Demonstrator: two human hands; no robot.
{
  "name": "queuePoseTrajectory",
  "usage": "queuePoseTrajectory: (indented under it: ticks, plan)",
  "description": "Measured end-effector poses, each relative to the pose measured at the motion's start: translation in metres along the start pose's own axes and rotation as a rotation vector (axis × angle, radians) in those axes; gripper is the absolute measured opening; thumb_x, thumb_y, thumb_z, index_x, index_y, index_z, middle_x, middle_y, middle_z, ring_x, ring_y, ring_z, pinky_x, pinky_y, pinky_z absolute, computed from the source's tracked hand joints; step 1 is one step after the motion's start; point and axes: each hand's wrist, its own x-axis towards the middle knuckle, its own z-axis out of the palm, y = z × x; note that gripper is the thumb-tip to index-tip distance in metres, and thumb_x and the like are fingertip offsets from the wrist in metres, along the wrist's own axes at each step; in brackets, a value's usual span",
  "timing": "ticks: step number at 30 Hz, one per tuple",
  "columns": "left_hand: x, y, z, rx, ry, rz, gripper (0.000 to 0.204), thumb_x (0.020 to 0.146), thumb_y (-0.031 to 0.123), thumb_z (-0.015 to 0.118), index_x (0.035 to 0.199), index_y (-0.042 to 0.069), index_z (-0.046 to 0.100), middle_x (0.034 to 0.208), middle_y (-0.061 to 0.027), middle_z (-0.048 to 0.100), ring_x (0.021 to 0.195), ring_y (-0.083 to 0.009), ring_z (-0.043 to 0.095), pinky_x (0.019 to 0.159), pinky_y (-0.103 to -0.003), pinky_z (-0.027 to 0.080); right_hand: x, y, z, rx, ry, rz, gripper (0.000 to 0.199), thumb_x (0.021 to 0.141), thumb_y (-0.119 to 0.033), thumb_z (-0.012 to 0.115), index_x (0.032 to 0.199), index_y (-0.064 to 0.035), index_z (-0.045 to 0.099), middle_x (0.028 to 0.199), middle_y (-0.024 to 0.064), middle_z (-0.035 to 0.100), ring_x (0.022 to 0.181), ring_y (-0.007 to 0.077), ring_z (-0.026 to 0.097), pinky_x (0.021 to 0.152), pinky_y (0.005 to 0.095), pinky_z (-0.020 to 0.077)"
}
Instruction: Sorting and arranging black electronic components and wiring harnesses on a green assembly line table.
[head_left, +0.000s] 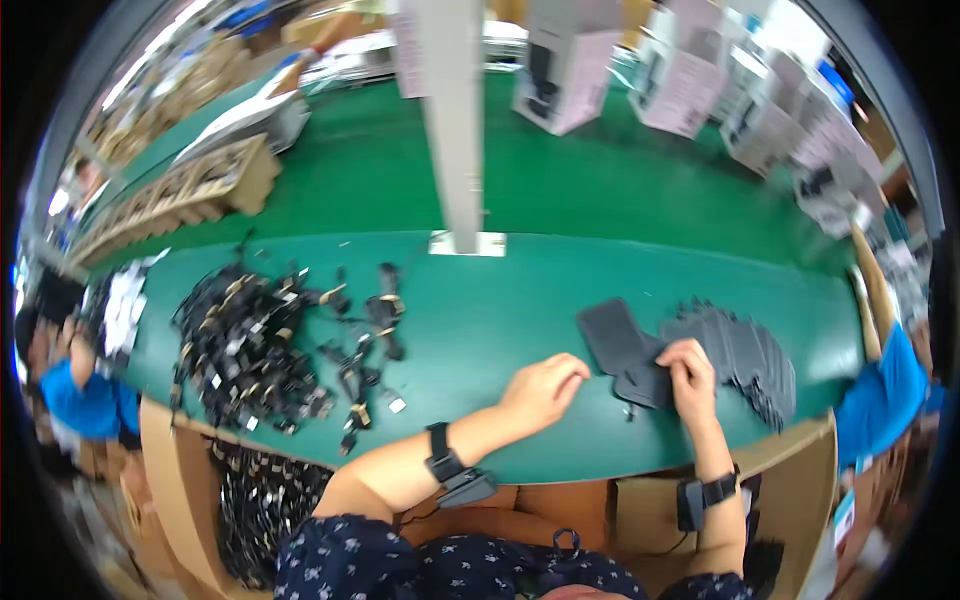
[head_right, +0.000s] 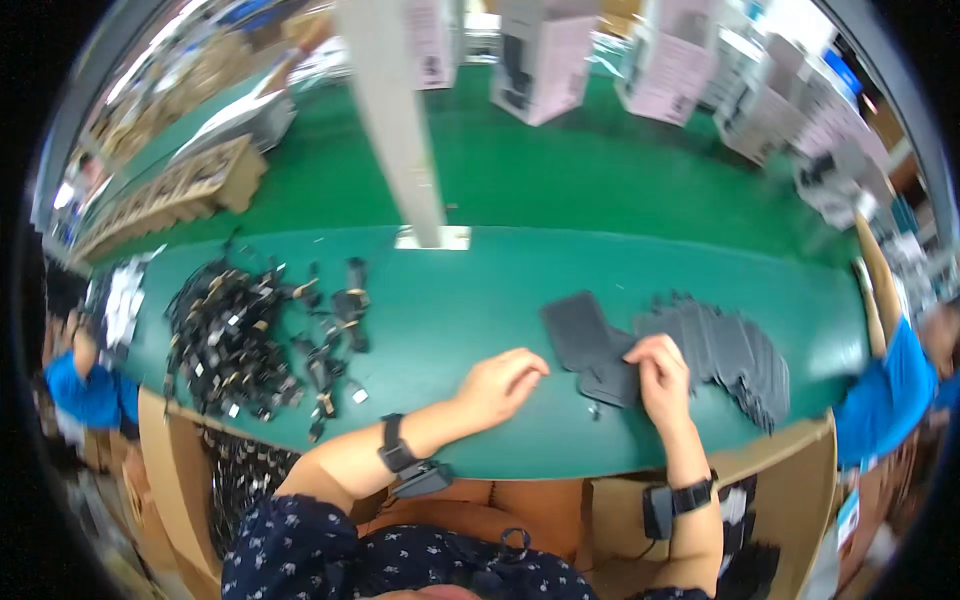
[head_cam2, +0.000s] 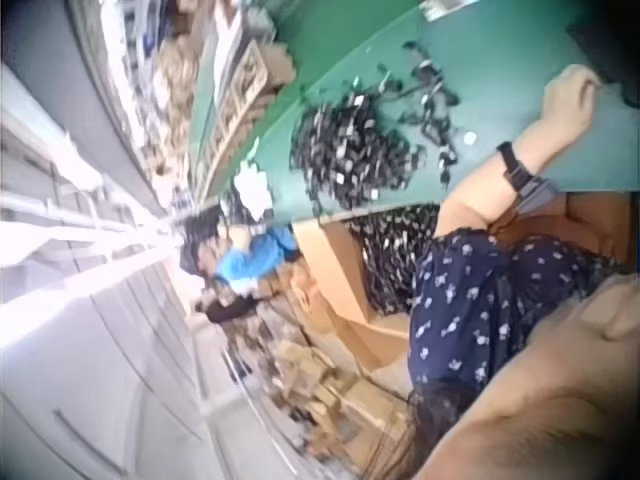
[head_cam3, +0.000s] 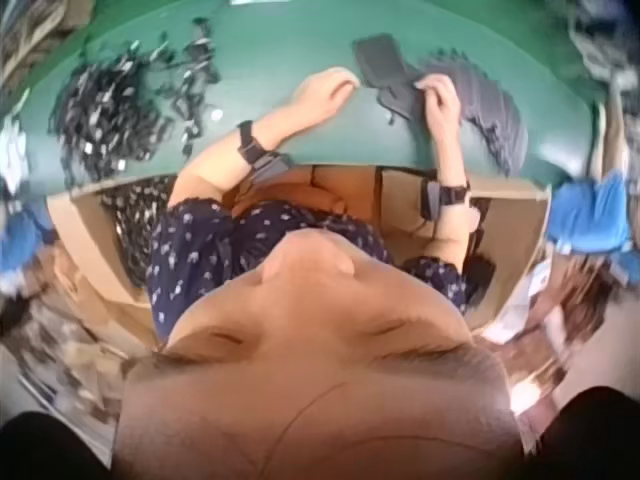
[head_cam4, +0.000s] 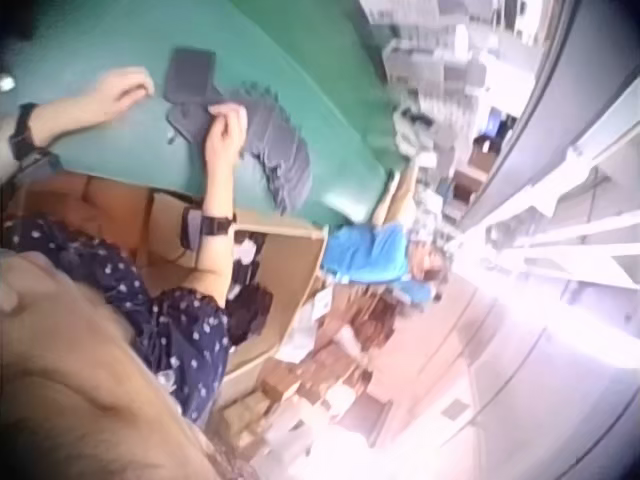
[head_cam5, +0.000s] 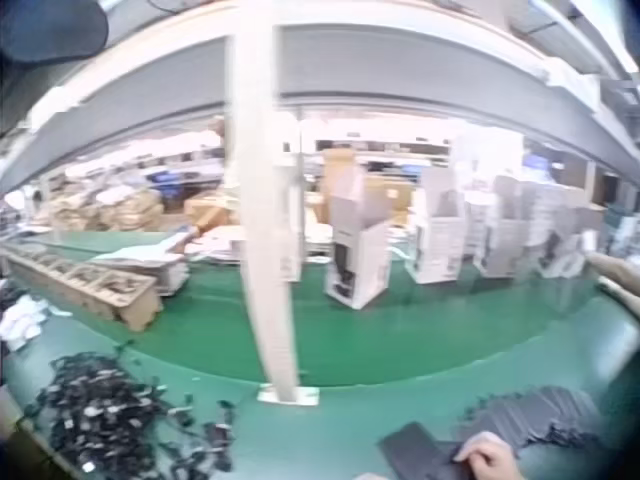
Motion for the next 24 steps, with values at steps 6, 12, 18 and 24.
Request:
queuePoseTrajectory:
  ticks: [6,12,18,24]
  plan:
    - [0.003,0.007,-0.005,-0.012,-0.076,-0.155,0.008,0.085,0.007,0.053,0.091,0.008,0.058,0.083,-0.0106,0.059,0.065,-0.0291,0.057,0.06,-0.035,0.048,0.0,0.007,0.003,0.081,-0.009,0.063,0.02,0.076,0.014,0.045,0.074,-0.0007,0.058,0.081,0.0085,0.057,0.081,0.0208,0.057,0.073,0.0295,0.0446]
    - [0.005,0.006,0.001,-0.15,-0.106,-0.269,0.008,0.084,-0.002,0.054,0.089,0.001,0.059,0.075,-0.0056,0.055,0.059,-0.011,0.054,0.054,-0.023,0.043,-0.003,0.011,-0.005,0.006,0.038,0.047,0.017,0.075,0.009,0.051,0.075,-0.0049,0.062,0.081,0.0058,0.057,0.076,0.0195,0.057,0.064,0.0292,0.0443]
    - [0.007,0.013,0.001,-0.15,-0.152,-0.308,0.008,0.086,-0.002,0.052,0.09,0.001,0.059,0.075,-0.0025,0.055,0.058,-0.0058,0.049,0.051,-0.019,0.039,-0.009,0.017,-0.004,0.045,0.051,0.061,0.016,0.077,0.005,0.05,0.077,-0.0065,0.061,0.081,0.0044,0.056,0.075,0.0216,0.057,0.062,0.0313,0.0448]
    - [0.003,0.009,-0.001,-0.199,-0.138,-0.307,0.009,0.087,-0.001,0.051,0.092,0.001,0.058,0.076,-0.0023,0.056,0.06,-0.005,0.049,0.052,-0.018,0.039,-0.008,0.012,-0.003,0.018,0.045,0.045,0.015,0.077,0.002,0.049,0.077,-0.0073,0.061,0.08,0.0033,0.057,0.072,0.0204,0.057,0.06,0.0316,0.0443]
